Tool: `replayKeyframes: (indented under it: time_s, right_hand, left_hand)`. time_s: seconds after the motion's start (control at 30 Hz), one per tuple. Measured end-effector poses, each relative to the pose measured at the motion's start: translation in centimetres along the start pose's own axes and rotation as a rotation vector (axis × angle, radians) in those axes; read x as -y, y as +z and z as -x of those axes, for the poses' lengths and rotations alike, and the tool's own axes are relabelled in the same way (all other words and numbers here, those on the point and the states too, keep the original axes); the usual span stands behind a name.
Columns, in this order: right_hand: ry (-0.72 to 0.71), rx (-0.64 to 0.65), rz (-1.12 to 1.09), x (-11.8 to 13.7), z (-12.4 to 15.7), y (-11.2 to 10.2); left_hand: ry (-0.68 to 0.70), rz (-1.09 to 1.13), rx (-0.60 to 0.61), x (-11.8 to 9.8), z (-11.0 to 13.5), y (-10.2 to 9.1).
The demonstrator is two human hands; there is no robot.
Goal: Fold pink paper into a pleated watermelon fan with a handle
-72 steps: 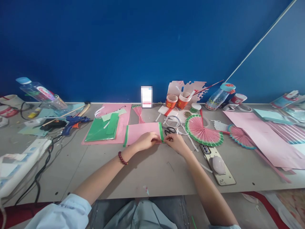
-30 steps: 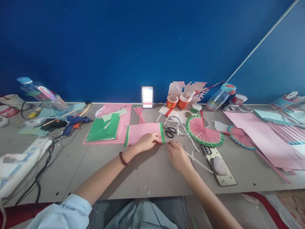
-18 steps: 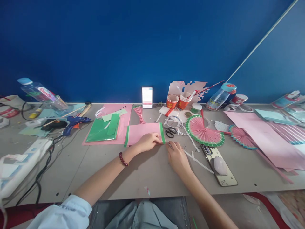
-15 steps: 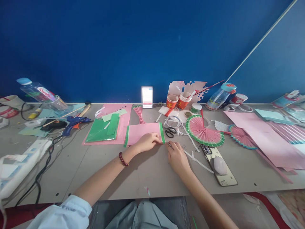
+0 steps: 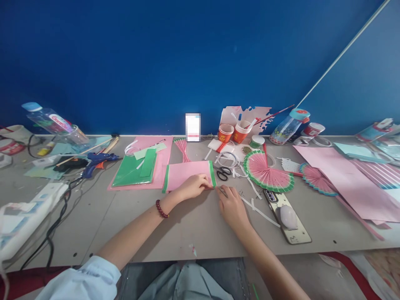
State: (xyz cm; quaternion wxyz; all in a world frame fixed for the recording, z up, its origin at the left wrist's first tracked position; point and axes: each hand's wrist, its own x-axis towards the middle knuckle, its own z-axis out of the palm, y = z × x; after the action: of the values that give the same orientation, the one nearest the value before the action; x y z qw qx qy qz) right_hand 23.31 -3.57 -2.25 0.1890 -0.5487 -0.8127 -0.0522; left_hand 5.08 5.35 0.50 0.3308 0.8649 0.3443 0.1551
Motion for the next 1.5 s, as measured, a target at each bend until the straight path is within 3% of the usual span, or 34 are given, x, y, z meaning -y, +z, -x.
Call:
replayKeyframes:
  time_s: [0.37,0.53,0.73,1.1,1.5]
  right_hand:
    - [-0.006,0.074,0.099,0.0,0.0,-0.1]
    - [0.031,0.037,0.000,0.0,-0.1,-0.1]
    - [0.064,-0.039,-0.153,-0.1,-0.2,0.2]
    - [-0.075,0.043,-0.147,0.3,-0.4,0.2]
    - [-0.047,0.043,-0.177,0.7,-0.7,-0.2]
  left_hand:
    - [-0.037,0.073,-0.031,0.0,0.1,-0.1]
    - [-0.132,0.136,-0.058,0.5,-0.1,0.1]
    - [-0.127,0.168,-0.062,0.4,-0.2,0.0]
    - [-0.137,0.202,-0.075,0.4,0.0,-0.2]
    - [-0.216,0.178,0.010,0.3,0.4,-1.8]
